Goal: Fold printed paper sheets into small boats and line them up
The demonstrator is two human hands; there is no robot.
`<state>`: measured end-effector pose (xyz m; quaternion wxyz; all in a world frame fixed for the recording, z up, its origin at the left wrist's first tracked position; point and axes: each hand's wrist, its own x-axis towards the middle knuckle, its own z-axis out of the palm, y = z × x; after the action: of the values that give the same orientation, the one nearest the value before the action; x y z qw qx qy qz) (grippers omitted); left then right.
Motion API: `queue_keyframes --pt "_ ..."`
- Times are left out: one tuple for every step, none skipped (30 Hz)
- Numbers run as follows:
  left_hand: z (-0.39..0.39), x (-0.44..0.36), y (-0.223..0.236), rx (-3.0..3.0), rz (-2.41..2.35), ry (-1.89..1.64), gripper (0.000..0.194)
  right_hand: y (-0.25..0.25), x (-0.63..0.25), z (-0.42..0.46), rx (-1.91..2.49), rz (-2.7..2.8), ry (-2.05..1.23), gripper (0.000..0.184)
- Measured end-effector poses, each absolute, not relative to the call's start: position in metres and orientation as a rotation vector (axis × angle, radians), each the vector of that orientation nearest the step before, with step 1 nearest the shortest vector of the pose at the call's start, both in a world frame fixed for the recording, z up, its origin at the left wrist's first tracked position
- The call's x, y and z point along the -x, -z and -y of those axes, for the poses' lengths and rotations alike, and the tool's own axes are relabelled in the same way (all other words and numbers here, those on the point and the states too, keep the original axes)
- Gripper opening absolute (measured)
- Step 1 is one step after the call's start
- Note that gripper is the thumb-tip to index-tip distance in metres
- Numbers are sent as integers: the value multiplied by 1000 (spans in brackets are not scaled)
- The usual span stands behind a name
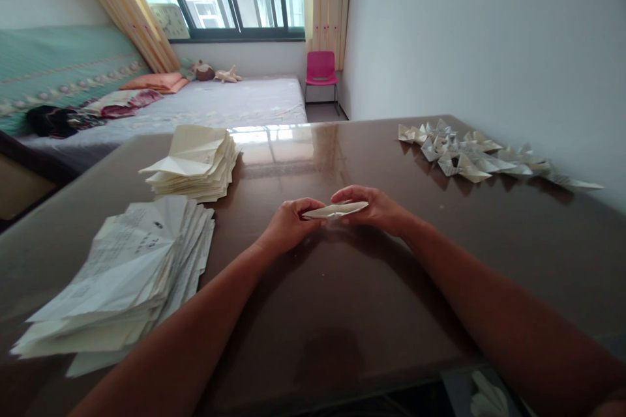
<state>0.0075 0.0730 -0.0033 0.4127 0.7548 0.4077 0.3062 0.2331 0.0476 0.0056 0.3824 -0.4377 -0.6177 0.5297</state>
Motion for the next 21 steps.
queue_keyframes --pt "-71 -9 2 -1916 -1019 -784 28 -6 -231 -47 1123 1620 -1314 48" --pt "-69 -10 1 -1931 -1018 -798 27 -7 -230 -46 1124 1657 -1278 45" --pt "-67 -12 -1 -1943 -1024 -817 26 -7 -228 -45 1118 1687 -1248 41" --pt "-65 -13 -2 -1951 -1033 -838 25 -7 -226 -44 1108 1710 -1218 38" --pt "-64 -14 -3 -1958 -1043 -860 25 -7 -225 -44 1097 1725 -1186 36" --pt "-62 -16 -4 -1965 -1052 -879 25 -7 -224 -44 1088 1731 -1154 34" --pt "-61 -16 -4 -1971 -1059 -898 25 -6 -223 -44 1080 1728 -1124 32" --pt "-60 -17 -5 -1979 -1064 -916 24 -6 -222 -44 1073 1720 -1104 31" --pt "-60 -18 -5 -1988 -1066 -932 22 -5 -222 -44 1067 1710 -1095 29" --pt "-60 -18 -5 -1997 -1067 -948 19 -5 -221 -44 1062 1699 -1094 28" --pt "-60 -18 -4 -2003 -1063 -966 17 -5 -221 -44 1058 1688 -1098 27" --pt "-60 -18 -4 -2000 -1050 -987 15 -5 -221 -44 1058 1675 -1104 27" --pt "-61 -18 -3 -1988 -1032 -1011 13 -5 -221 -44 1062 1661 -1110 27" --pt "-61 -18 -2 -1969 -1011 -1039 12 -5 -221 -45 1067 1643 -1117 27" --pt "-61 -18 -1 -1950 -994 -1069 12 -5 -221 -45 1071 1624 -1125 28" --pt "-61 -18 -1 -1934 -980 -1095 11 -5 -221 -45 1074 1604 -1135 28" --pt "-60 -18 -1 -1926 -978 -1113 11 -5 -222 -45 1073 1586 -1147 28" --pt "-60 -18 -2 -1928 -986 -1115 12 -5 -222 -45 1071 1570 -1157 28" --pt "-59 -18 -4 -1933 -1005 -1103 13 -4 -223 -46 1073 1554 -1165 27" --pt "-58 -18 -5 -1933 -1033 -1080 14 -3 -223 -47 1079 1532 -1171 27" --pt "-58 -17 -7 -1924 -1066 -1050 15 -2 -224 -47 1090 1505 -1182 28"
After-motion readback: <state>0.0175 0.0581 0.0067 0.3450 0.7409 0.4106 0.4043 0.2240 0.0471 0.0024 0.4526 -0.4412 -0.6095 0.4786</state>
